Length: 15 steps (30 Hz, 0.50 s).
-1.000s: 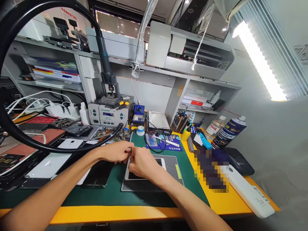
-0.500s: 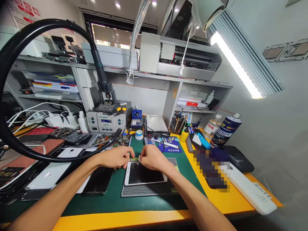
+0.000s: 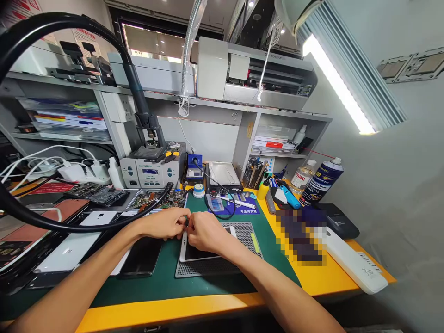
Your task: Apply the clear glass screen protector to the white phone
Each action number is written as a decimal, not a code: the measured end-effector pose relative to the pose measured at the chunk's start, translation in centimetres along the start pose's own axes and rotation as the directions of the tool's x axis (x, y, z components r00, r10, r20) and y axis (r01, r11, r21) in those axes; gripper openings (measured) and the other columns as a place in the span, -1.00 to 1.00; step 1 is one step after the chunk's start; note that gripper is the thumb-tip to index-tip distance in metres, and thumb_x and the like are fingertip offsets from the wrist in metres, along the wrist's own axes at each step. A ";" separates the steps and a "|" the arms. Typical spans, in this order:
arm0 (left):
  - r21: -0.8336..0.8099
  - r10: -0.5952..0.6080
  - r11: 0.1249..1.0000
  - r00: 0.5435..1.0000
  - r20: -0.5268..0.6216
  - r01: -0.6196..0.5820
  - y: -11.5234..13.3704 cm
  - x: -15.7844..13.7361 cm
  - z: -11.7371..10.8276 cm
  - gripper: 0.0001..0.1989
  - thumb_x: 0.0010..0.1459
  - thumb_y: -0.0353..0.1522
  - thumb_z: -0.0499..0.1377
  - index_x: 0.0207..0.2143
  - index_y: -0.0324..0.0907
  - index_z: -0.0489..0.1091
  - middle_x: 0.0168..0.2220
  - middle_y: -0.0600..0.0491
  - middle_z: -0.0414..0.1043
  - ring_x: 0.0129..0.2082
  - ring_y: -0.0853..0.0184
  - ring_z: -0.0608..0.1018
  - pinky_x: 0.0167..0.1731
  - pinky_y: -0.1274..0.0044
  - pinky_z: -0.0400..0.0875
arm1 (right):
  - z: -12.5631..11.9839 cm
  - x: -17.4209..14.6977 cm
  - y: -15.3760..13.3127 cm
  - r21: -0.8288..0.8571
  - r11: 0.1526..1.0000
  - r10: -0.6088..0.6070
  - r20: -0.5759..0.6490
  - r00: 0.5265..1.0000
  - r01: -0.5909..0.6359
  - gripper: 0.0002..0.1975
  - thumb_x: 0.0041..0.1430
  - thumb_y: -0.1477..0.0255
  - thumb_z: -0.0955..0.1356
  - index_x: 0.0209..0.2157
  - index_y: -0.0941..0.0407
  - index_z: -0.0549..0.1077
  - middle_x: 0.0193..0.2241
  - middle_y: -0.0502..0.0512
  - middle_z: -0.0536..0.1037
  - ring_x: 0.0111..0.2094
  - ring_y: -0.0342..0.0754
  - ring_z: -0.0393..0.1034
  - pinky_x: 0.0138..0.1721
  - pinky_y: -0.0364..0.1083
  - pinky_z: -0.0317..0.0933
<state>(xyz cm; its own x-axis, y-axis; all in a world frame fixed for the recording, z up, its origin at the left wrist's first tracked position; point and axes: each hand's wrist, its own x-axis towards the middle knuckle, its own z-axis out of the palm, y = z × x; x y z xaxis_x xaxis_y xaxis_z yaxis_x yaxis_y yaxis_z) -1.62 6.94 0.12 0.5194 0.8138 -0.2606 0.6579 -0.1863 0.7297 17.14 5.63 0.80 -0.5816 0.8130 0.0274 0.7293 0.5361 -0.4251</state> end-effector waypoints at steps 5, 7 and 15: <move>-0.007 0.010 1.000 1.000 0.008 -0.010 0.1 -0.2 0.0 -0.75 -0.11 -0.43 0.07 -0.28 -0.13 0.28 -0.51 0.15 0.45 -0.61 0.36 0.43 -0.68 0.58 0.34 | 0.0 0.4 0.2 -0.023 1.000 0.018 0.022 1.000 -0.017 -0.92 0.09 0.53 0.35 -0.47 0.15 0.47 -0.54 0.07 0.51 -0.51 -0.15 0.20 -0.47 -0.12 -0.11; -0.007 0.014 1.000 1.000 0.011 -0.014 0.1 -0.3 0.0 -0.74 -0.11 -0.43 0.07 -0.27 -0.13 0.29 -0.50 0.14 0.46 -0.61 0.35 0.44 -0.67 0.58 0.35 | -0.1 0.4 0.1 -0.028 0.999 0.019 0.025 1.000 -0.018 -0.92 0.07 0.54 0.35 -0.45 0.15 0.49 -0.51 0.08 0.54 -0.49 -0.14 0.25 -0.47 -0.13 -0.08; 0.002 0.000 1.000 1.000 0.027 0.000 0.4 -0.3 0.0 -0.84 -0.06 -0.37 0.08 -0.35 -0.16 0.31 -0.48 0.09 0.50 -0.59 0.37 0.44 -0.63 0.56 0.39 | -0.7 0.2 0.4 -0.043 0.997 0.058 0.009 0.998 -0.057 -0.88 -0.01 0.55 0.35 -0.41 0.16 0.54 -0.43 0.19 0.63 -0.43 -0.06 0.43 -0.49 -0.14 -0.02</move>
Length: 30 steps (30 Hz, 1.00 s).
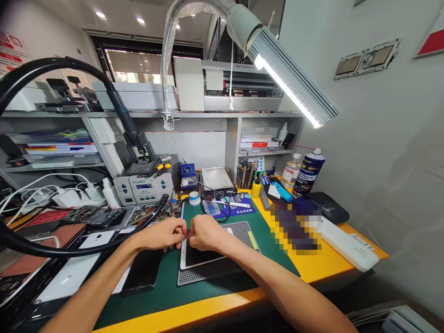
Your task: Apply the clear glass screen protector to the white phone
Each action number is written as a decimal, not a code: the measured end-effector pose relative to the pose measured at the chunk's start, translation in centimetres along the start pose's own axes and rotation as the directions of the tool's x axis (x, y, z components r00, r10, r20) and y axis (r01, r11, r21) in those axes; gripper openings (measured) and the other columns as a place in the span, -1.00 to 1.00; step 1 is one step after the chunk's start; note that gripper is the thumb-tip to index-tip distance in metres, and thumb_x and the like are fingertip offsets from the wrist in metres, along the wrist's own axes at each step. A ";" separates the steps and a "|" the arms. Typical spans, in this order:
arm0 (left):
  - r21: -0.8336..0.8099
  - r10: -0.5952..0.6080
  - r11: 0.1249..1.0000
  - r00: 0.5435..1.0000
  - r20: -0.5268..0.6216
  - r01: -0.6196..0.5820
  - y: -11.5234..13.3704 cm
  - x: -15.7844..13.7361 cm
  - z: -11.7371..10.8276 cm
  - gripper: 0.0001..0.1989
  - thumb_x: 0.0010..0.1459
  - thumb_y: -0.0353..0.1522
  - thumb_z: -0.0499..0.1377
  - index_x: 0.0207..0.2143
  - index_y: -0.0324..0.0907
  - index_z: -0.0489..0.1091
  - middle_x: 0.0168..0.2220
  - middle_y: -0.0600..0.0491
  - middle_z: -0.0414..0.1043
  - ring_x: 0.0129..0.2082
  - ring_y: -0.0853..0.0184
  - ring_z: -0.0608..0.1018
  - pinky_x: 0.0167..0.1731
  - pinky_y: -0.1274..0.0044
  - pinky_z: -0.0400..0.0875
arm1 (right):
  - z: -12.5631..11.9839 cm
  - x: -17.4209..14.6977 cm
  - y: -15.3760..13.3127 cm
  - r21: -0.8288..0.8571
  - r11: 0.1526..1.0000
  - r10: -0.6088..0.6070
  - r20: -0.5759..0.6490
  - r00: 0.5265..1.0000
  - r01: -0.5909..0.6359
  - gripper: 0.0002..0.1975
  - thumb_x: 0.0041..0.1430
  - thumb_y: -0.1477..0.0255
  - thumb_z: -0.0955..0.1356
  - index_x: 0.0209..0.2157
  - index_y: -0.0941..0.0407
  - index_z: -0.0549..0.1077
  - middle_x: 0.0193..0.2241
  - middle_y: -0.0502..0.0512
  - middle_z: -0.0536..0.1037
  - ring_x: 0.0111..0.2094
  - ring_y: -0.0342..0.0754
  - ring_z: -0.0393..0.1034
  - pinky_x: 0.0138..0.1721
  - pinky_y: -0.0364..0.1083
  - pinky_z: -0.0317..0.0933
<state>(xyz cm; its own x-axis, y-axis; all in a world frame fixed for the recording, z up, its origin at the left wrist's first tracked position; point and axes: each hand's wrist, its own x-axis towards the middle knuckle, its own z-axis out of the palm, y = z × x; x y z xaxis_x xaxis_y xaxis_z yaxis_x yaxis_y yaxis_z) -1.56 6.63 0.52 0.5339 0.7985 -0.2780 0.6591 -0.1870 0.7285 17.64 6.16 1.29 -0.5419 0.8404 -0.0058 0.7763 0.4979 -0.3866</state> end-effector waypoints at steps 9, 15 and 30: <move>0.015 -0.030 0.999 1.000 -0.006 0.030 0.6 -0.3 0.0 -0.85 0.06 -0.28 0.11 -0.33 -0.15 0.29 -0.44 0.06 0.52 -0.52 0.34 0.46 -0.61 0.57 0.36 | -1.5 -1.1 -0.1 0.018 0.995 0.102 0.036 0.994 -0.103 -0.82 -0.09 0.59 0.38 -0.38 0.19 0.61 -0.36 0.29 0.67 -0.31 0.06 0.54 -0.43 -0.14 0.12; 0.023 -0.053 0.998 0.999 -0.013 0.053 1.0 -0.5 0.1 -0.84 0.08 -0.26 0.12 -0.33 -0.14 0.29 -0.44 0.06 0.51 -0.47 0.33 0.47 -0.60 0.58 0.34 | -2.3 -1.7 1.0 0.032 0.990 0.138 0.035 0.990 -0.139 -0.81 -0.09 0.60 0.39 -0.37 0.21 0.61 -0.35 0.31 0.66 -0.30 0.08 0.56 -0.45 -0.14 0.11; 0.032 -0.073 0.997 0.997 -0.029 0.074 1.5 -0.8 0.3 -0.83 0.12 -0.22 0.12 -0.35 -0.14 0.29 -0.44 0.06 0.51 -0.51 0.35 0.44 -0.59 0.58 0.33 | -4.3 -3.4 6.3 0.052 0.973 0.220 0.053 0.974 -0.223 -0.91 -0.09 0.57 0.37 -0.47 0.16 0.53 -0.45 0.17 0.61 -0.42 -0.02 0.45 -0.51 -0.15 0.05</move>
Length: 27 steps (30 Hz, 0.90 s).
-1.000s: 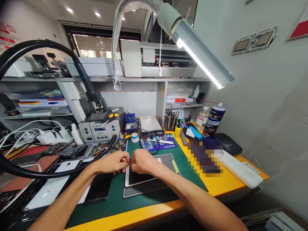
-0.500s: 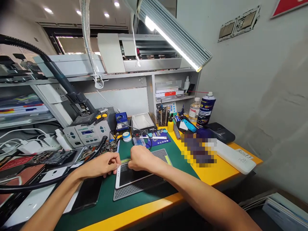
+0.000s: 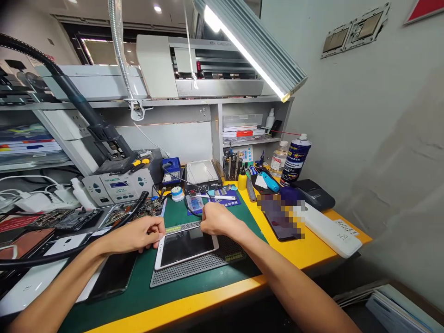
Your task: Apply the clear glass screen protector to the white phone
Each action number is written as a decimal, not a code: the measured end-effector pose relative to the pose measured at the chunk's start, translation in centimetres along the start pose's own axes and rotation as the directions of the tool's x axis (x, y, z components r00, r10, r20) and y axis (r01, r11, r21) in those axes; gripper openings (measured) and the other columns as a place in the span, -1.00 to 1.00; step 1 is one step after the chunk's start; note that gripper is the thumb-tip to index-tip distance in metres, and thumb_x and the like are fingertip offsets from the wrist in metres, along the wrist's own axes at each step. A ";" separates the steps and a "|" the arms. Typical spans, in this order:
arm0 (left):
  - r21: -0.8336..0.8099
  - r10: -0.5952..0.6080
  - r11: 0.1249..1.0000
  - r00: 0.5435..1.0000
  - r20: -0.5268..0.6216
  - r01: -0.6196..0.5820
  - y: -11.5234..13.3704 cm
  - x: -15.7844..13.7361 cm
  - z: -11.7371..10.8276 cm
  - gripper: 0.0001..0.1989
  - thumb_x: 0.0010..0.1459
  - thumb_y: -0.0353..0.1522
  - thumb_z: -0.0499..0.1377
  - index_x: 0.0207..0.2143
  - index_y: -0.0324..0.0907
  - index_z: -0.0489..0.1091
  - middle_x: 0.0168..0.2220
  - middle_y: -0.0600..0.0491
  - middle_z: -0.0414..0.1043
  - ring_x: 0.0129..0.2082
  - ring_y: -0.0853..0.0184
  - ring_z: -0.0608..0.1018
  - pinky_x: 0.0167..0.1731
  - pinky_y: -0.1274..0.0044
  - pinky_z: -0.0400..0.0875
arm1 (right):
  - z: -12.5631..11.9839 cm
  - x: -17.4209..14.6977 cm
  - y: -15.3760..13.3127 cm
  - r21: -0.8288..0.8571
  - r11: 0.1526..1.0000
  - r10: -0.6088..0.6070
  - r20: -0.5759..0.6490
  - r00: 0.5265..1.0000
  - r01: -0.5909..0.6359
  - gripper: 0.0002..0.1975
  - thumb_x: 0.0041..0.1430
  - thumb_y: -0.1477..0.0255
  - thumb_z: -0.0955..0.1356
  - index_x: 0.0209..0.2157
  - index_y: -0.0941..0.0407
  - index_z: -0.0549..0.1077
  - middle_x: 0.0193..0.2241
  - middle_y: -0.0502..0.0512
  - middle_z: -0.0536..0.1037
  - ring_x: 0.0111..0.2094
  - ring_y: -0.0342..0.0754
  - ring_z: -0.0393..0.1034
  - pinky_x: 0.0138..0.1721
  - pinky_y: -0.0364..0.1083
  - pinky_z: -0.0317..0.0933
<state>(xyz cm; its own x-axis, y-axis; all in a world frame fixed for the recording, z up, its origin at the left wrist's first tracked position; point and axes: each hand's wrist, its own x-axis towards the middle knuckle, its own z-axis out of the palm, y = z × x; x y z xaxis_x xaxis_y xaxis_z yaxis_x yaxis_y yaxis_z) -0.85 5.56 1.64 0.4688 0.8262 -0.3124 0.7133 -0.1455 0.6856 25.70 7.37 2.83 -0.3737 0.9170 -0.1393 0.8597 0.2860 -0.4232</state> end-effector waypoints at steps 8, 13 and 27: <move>0.028 -0.011 1.000 1.000 0.019 0.010 -0.4 0.1 -0.1 -0.80 0.18 -0.19 0.12 -0.33 -0.13 0.30 -0.40 0.05 0.51 -0.40 0.30 0.49 -0.55 0.58 0.35 | -0.6 0.0 1.7 0.081 0.997 0.020 0.020 1.000 -0.022 -0.97 -0.05 0.54 0.41 -0.47 0.16 0.52 -0.49 0.11 0.58 -0.44 -0.05 0.43 -0.50 -0.16 0.09; 0.028 -0.007 1.000 1.000 0.024 0.007 -0.7 0.3 -0.1 -0.79 0.18 -0.18 0.13 -0.33 -0.13 0.30 -0.40 0.05 0.51 -0.41 0.31 0.48 -0.55 0.58 0.37 | -1.6 -0.3 2.5 0.205 0.979 -0.043 0.163 0.986 0.009 -0.96 0.04 0.50 0.40 -0.47 0.16 0.49 -0.53 -0.01 0.55 -0.57 -0.17 0.37 -0.53 -0.20 0.15; 0.033 0.011 0.999 1.000 0.021 -0.012 -0.8 0.5 -0.2 -0.85 0.15 -0.24 0.13 -0.34 -0.14 0.32 -0.42 0.08 0.52 -0.48 0.35 0.45 -0.57 0.57 0.38 | -2.4 -1.1 3.2 0.144 0.989 -0.080 0.264 0.961 0.042 -0.89 0.04 0.43 0.47 -0.47 0.15 0.49 -0.56 -0.02 0.55 -0.55 -0.14 0.42 -0.54 -0.21 0.15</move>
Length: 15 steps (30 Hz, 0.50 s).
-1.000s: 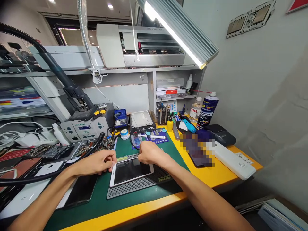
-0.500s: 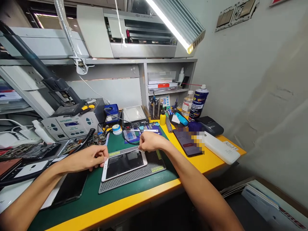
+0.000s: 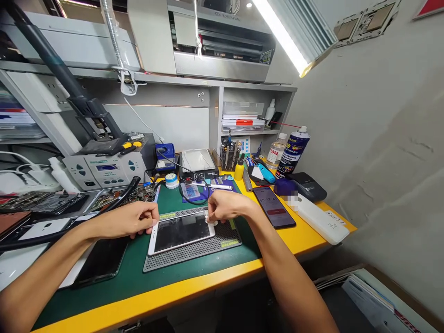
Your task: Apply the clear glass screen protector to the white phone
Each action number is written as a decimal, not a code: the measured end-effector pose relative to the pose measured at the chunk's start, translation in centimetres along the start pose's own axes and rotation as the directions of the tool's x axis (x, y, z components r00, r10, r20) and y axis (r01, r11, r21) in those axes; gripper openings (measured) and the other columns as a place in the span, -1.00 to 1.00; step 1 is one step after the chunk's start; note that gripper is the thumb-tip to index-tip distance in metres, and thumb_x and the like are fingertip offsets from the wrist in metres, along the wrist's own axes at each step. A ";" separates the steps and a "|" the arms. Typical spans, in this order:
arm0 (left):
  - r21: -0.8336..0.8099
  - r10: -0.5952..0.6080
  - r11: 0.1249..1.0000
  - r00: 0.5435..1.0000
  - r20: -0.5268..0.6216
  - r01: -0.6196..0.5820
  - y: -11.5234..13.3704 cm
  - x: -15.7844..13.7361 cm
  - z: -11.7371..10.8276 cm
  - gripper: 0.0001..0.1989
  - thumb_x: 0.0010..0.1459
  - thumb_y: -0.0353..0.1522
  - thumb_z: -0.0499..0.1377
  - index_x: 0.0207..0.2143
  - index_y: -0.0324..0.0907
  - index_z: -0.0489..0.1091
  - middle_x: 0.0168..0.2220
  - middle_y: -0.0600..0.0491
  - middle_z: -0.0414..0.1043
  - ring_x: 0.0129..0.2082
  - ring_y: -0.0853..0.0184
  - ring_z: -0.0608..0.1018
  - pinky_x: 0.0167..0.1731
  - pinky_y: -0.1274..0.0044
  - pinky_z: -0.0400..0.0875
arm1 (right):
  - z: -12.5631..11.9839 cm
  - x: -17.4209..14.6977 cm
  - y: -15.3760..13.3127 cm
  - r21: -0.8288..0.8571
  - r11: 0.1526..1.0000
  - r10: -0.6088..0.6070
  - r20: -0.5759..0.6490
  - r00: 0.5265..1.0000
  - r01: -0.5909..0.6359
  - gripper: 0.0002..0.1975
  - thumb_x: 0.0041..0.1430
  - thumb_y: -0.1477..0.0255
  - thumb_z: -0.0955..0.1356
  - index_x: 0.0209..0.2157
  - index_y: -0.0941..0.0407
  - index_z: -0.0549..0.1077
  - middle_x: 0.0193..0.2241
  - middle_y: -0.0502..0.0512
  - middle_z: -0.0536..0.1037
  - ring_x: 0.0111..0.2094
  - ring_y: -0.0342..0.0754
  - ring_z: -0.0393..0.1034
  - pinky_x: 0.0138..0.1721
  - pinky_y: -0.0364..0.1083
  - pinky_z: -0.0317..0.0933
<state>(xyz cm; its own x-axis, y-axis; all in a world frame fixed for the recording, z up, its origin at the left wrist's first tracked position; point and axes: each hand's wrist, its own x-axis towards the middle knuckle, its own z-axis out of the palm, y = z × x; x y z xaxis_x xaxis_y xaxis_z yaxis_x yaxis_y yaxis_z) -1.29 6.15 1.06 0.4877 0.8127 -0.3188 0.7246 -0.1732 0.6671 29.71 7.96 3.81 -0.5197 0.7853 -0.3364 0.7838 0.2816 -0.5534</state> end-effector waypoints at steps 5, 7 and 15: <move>0.004 0.011 1.000 1.000 -0.004 -0.011 0.4 -0.1 -0.1 -0.84 0.10 -0.24 0.14 -0.35 -0.14 0.30 -0.43 0.07 0.53 -0.50 0.35 0.44 -0.58 0.57 0.38 | 0.4 0.1 -0.1 -0.013 1.000 0.012 0.000 1.000 -0.012 -0.89 0.06 0.41 0.46 -0.40 0.16 0.49 -0.54 -0.01 0.55 -0.55 -0.13 0.44 -0.56 -0.22 0.16; 0.007 0.021 1.000 1.000 0.002 -0.021 0.6 -0.2 -0.1 -0.84 0.09 -0.24 0.14 -0.35 -0.14 0.29 -0.43 0.06 0.53 -0.50 0.35 0.45 -0.58 0.57 0.39 | 0.6 -0.1 -0.2 -0.013 1.000 0.008 -0.003 1.000 -0.008 -0.89 0.07 0.42 0.45 -0.37 0.16 0.51 -0.51 0.00 0.57 -0.53 -0.13 0.46 -0.55 -0.23 0.18; 0.044 0.055 0.998 0.998 -0.007 -0.055 0.7 -0.3 -0.1 -0.88 0.02 -0.31 0.12 -0.37 -0.14 0.29 -0.43 0.06 0.53 -0.51 0.34 0.48 -0.59 0.57 0.40 | 2.3 -1.5 -1.7 -0.087 0.996 0.018 -0.119 0.993 -0.028 -0.95 0.02 0.46 0.40 -0.43 0.15 0.50 -0.58 -0.02 0.52 -0.58 -0.14 0.38 -0.59 -0.21 0.11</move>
<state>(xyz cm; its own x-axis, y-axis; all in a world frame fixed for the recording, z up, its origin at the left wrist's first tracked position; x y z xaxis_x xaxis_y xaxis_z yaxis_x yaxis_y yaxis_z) -0.95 5.80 1.71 0.5233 0.8059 -0.2769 0.7175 -0.2414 0.6534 28.41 5.00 3.46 -0.4614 0.8503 -0.2532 0.8250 0.3062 -0.4750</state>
